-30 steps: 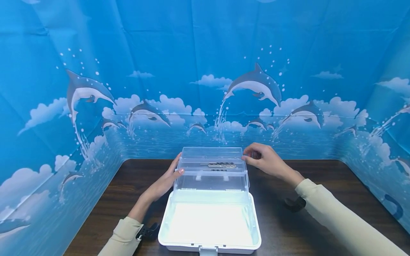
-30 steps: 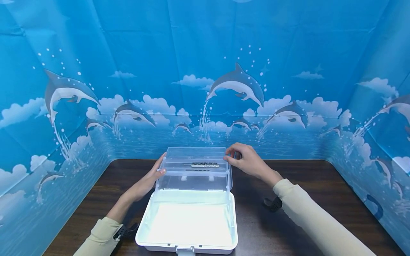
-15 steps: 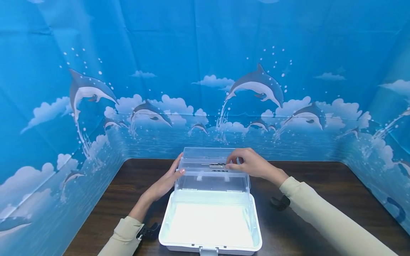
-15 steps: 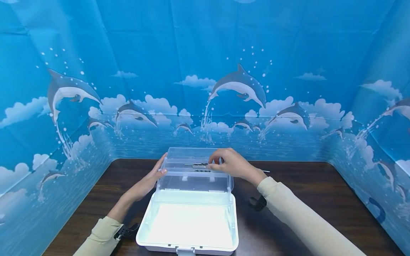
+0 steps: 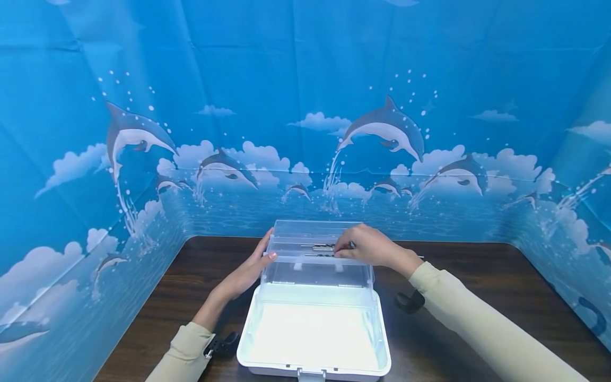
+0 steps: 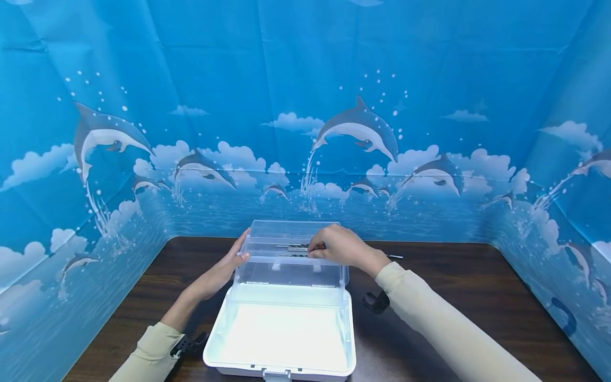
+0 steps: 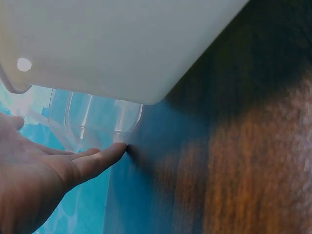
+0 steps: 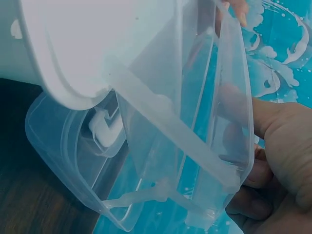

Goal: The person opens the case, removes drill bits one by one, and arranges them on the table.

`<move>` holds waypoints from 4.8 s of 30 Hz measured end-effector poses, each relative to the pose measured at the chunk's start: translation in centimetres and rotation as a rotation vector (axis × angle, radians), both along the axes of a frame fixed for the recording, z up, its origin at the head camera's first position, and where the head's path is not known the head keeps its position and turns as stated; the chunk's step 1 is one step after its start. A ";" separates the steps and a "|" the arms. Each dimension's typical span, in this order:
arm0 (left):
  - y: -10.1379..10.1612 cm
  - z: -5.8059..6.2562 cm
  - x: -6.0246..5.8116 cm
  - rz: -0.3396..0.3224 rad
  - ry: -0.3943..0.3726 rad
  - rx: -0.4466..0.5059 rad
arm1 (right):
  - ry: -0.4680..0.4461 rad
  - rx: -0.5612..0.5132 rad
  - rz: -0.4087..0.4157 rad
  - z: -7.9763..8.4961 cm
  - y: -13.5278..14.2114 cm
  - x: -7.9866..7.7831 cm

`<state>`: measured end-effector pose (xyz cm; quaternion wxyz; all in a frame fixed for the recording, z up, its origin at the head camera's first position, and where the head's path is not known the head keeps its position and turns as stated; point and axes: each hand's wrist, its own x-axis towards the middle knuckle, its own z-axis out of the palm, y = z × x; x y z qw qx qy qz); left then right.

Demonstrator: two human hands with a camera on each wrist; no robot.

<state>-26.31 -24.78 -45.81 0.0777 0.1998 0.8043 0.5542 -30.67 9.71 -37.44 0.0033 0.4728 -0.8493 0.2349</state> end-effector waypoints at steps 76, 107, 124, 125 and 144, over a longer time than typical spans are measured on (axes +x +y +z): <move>0.0 -0.3 -0.2 -0.008 0.010 0.013 | -0.083 -0.211 -0.417 -1.9 14.0 -1.1; 0.0 -0.3 0.0 -0.019 -0.006 0.020 | -0.171 -0.098 -0.457 -11.7 19.1 -4.6; 0.0 -0.1 0.3 -0.022 -0.010 0.019 | -0.067 -0.060 -0.467 -12.0 18.8 -4.4; 0.0 -0.1 0.3 -0.021 -0.010 0.019 | -0.062 -0.055 -0.472 -12.0 18.7 -4.4; 0.0 -0.3 -0.2 -0.026 0.010 0.025 | -0.037 -0.051 -0.504 -12.0 18.5 -4.3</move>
